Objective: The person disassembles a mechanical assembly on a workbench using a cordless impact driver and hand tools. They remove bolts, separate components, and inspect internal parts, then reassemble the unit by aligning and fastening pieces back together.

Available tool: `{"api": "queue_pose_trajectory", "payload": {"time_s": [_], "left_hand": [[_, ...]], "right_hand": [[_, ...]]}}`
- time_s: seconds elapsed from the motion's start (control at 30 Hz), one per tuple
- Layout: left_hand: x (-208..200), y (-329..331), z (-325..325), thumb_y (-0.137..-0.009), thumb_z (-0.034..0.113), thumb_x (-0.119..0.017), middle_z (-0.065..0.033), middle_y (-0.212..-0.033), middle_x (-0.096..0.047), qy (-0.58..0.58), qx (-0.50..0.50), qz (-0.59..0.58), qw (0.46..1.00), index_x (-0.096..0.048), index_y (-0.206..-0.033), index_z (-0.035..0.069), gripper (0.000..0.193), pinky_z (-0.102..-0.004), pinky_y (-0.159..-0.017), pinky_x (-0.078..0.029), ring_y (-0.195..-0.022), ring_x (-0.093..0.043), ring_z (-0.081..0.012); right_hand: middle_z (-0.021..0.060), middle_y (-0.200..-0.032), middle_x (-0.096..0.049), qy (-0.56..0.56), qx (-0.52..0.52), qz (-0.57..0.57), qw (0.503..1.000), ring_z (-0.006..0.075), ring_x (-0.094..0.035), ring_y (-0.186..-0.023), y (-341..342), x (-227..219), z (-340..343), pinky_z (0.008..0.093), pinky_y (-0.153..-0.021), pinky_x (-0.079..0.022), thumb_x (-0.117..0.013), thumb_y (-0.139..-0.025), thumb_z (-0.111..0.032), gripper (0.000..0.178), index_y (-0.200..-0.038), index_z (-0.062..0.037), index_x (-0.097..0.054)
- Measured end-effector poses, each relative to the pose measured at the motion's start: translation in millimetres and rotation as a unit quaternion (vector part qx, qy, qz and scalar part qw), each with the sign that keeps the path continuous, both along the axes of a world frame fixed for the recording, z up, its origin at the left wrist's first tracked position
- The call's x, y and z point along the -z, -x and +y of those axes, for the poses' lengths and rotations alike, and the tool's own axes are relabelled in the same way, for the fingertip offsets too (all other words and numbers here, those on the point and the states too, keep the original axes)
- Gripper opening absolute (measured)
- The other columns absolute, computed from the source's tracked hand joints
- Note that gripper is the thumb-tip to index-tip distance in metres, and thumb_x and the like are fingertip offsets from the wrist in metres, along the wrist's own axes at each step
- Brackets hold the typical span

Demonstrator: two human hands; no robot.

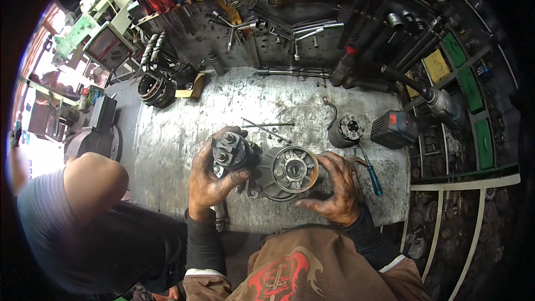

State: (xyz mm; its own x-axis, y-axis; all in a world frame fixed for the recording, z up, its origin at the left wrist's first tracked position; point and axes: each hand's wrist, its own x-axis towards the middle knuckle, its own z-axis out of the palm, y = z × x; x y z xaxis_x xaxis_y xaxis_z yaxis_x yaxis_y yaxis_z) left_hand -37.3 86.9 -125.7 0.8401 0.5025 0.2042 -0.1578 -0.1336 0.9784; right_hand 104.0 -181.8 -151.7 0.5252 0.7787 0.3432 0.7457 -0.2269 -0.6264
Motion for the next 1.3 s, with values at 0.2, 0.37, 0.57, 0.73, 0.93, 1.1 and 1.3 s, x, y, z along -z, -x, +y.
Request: {"api": "queue_pose_trajectory", "payload": {"time_s": [0.2, 0.37, 0.57, 0.73, 0.93, 1.1, 1.3], "left_hand": [[5, -3, -2, -0.073, 0.036, -0.095, -0.0145, -0.117, -0.071, 0.040, 0.008, -0.013, 0.999, -0.055, -0.138, -0.007, 0.087, -0.0357, -0.096, -0.055, -0.106, -0.070, -0.0212], [-15, -13, -20, -0.083, 0.038, -0.086, -0.0150, -0.105, -0.072, -0.048, -0.150, 0.062, 0.986, -0.064, -0.122, -0.008, 0.063, -0.0380, -0.091, -0.053, -0.098, -0.069, -0.0236], [-15, -20, -9, -0.096, 0.058, -0.062, -0.0124, -0.088, -0.068, 0.101, -0.090, 0.312, 0.940, -0.070, -0.106, -0.007, 0.066, -0.0289, -0.061, -0.046, -0.074, -0.059, -0.0124], [13, -4, -19, -0.098, 0.059, -0.055, -0.0190, -0.106, -0.072, 0.217, -0.073, 0.344, 0.911, -0.068, -0.121, -0.009, 0.073, -0.0353, -0.069, -0.054, -0.082, -0.068, -0.0207], [10, 23, -38, -0.105, 0.045, -0.057, -0.0110, -0.107, -0.071, 0.341, -0.081, 0.301, 0.887, -0.065, -0.127, 0.001, 0.050, -0.0338, -0.070, -0.058, -0.083, -0.070, -0.0189], [16, 24, -41, -0.107, 0.045, -0.052, -0.0094, -0.119, -0.069, 0.402, -0.086, 0.309, 0.858, -0.062, -0.130, 0.005, 0.047, -0.0410, -0.082, -0.059, -0.101, -0.070, -0.0210], [29, 35, -50, -0.106, 0.049, -0.053, -0.0071, -0.123, -0.072, 0.494, -0.071, 0.275, 0.821, -0.062, -0.134, 0.011, 0.047, -0.0408, -0.078, -0.063, -0.096, -0.074, -0.0205]], "right_hand": [[0.0227, -0.132, -0.060, -0.042, 0.007, -0.001, 0.999, 0.0386, -0.059, -0.124, 5, 10, 15, 0.0482, -0.106, -0.047, -0.093, -0.068, -0.052, 0.099, -0.140, 0.0040, -0.052], [0.0226, -0.114, -0.068, -0.098, 0.011, 0.241, 0.966, 0.0365, -0.069, -0.105, -9, -7, 29, 0.0428, -0.092, -0.055, -0.087, -0.078, -0.054, 0.081, -0.123, 0.0078, -0.061], [0.0117, -0.105, -0.072, 0.004, -0.010, 0.429, 0.903, 0.0181, -0.067, -0.099, -48, -56, 27, 0.0321, -0.092, -0.054, -0.068, -0.102, -0.042, 0.057, -0.132, 0.0070, -0.063], [0.0074, -0.093, -0.071, 0.003, -0.056, 0.454, 0.889, 0.0142, -0.065, -0.088, -46, -65, 32, 0.0299, -0.084, -0.053, -0.061, -0.105, -0.045, 0.051, -0.115, 0.0046, -0.072], [0.0088, -0.096, -0.074, 0.017, -0.074, 0.326, 0.942, 0.0151, -0.068, -0.090, -43, -51, 40, 0.0307, -0.084, -0.056, -0.062, -0.106, -0.035, 0.046, -0.124, 0.0057, -0.070], [0.0126, -0.110, -0.075, -0.010, -0.115, 0.373, 0.921, 0.0183, -0.070, -0.106, -46, -49, 35, 0.0320, -0.094, -0.055, -0.064, -0.105, -0.026, 0.036, -0.126, 0.0030, -0.069], [0.0200, -0.123, -0.070, -0.017, -0.163, 0.335, 0.928, 0.0304, -0.066, -0.118, -45, -51, 34, 0.0417, -0.103, -0.051, -0.073, -0.097, -0.040, 0.052, -0.127, 0.0019, -0.068]]}}
